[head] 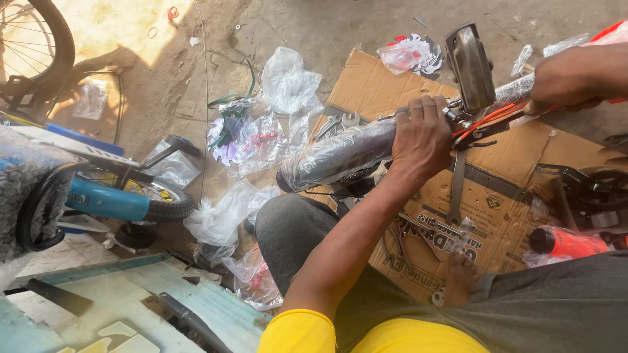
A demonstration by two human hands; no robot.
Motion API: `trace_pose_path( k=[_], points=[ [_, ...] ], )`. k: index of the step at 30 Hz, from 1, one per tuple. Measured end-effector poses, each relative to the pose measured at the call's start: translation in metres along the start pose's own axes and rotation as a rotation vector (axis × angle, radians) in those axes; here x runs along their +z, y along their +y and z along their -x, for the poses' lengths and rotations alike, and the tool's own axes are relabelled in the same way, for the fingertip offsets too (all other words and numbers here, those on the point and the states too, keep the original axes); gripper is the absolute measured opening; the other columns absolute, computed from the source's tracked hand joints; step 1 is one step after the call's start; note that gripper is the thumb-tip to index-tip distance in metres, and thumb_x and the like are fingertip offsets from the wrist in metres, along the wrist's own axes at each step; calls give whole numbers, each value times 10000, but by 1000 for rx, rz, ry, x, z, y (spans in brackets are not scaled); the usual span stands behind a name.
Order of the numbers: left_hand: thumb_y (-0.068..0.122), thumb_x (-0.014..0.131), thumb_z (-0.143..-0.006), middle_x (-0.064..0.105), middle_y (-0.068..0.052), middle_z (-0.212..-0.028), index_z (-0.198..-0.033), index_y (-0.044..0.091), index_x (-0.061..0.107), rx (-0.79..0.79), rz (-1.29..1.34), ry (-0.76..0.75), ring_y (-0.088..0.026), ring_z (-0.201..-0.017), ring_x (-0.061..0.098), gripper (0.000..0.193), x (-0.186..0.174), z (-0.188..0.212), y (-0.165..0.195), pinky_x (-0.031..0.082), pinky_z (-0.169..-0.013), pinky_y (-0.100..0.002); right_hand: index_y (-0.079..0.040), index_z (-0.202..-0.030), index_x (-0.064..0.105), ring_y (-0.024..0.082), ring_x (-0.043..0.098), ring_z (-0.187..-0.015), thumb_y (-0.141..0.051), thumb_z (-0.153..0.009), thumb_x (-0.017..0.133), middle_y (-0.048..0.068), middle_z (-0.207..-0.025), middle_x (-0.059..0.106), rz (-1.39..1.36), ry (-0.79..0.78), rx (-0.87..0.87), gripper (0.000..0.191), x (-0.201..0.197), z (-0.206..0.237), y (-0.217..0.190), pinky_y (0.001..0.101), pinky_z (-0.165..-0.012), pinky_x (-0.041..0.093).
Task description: The person assembles a bicycle by attaching the handlebars to the frame and tightening the bolts. They use a screwdriver and wrench to secure the components and adjust the handlebar position.
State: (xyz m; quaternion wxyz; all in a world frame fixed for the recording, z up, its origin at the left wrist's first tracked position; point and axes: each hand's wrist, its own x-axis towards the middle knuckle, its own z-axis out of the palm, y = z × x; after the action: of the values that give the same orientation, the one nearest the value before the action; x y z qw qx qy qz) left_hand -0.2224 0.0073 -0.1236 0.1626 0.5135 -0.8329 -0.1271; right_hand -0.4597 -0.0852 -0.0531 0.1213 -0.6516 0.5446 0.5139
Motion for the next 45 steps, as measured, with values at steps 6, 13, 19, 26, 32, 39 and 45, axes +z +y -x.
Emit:
trace_pose_path(
  k=[6, 13, 19, 26, 32, 39, 45],
  points=[
    [166, 670, -753, 554, -335, -1242, -1368, -169, 435, 52, -114, 141, -405, -1161, 565, 740, 10, 1, -4, 501, -903, -521, -194, -1015, 801, 174, 740, -826, -504, -980, 562, 32, -940, 758, 192, 484, 126, 393, -7, 43, -36, 367, -718, 630],
    [175, 657, -735, 554, -334, -1252, -1374, -163, 433, 52, -133, 115, -403, -1183, 567, 757, 12, 0, -7, 507, -921, -524, -48, -1472, 411, 60, 737, -860, -306, -1079, 384, 117, -1221, 640, 640, 123, -198, 471, -1, 44, -26, 210, -694, 639],
    [210, 648, -780, 555, -334, -1243, -1381, -163, 436, 44, -93, 110, -406, -1170, 566, 739, 10, -5, -8, 502, -904, -531, -203, -1100, 653, 111, 734, -887, -186, -911, 600, -2, -968, 690, 417, 423, -273, 197, 26, 12, -14, 302, -721, 621],
    [211, 659, -788, 561, -323, -1260, -1392, -156, 446, 43, -98, 132, -393, -1190, 574, 738, 15, -1, -8, 503, -923, -528, -204, -1032, 737, 137, 751, -903, -392, -919, 648, -5, -943, 745, 218, 354, -167, 236, 35, -27, 11, 331, -812, 607],
    [227, 692, -705, 559, -353, -1235, -1365, -164, 433, 53, -135, 97, -424, -1167, 573, 809, 13, -3, -9, 515, -883, -523, -129, -1066, 798, 260, 723, -987, -537, -781, 815, 63, -1062, 725, -23, 277, -105, 498, 12, -41, 17, 435, -837, 608],
    [185, 695, -674, 562, -331, -1225, -1363, -160, 440, 63, -127, 129, -401, -1164, 567, 812, 12, 3, -7, 507, -904, -514, -102, -1087, 766, 276, 718, -980, -360, -898, 729, 88, -1035, 746, 75, -76, -149, 323, -22, -21, -4, 441, -837, 610],
    [176, 698, -695, 562, -311, -1193, -1339, -170, 453, 89, -147, 174, -374, -1139, 565, 771, 10, 10, -4, 499, -894, -507, -117, -1151, 805, 229, 745, -1013, -502, -887, 753, 89, -1072, 790, 18, 23, 26, 470, -15, 6, -17, 383, -875, 586]
  ],
)
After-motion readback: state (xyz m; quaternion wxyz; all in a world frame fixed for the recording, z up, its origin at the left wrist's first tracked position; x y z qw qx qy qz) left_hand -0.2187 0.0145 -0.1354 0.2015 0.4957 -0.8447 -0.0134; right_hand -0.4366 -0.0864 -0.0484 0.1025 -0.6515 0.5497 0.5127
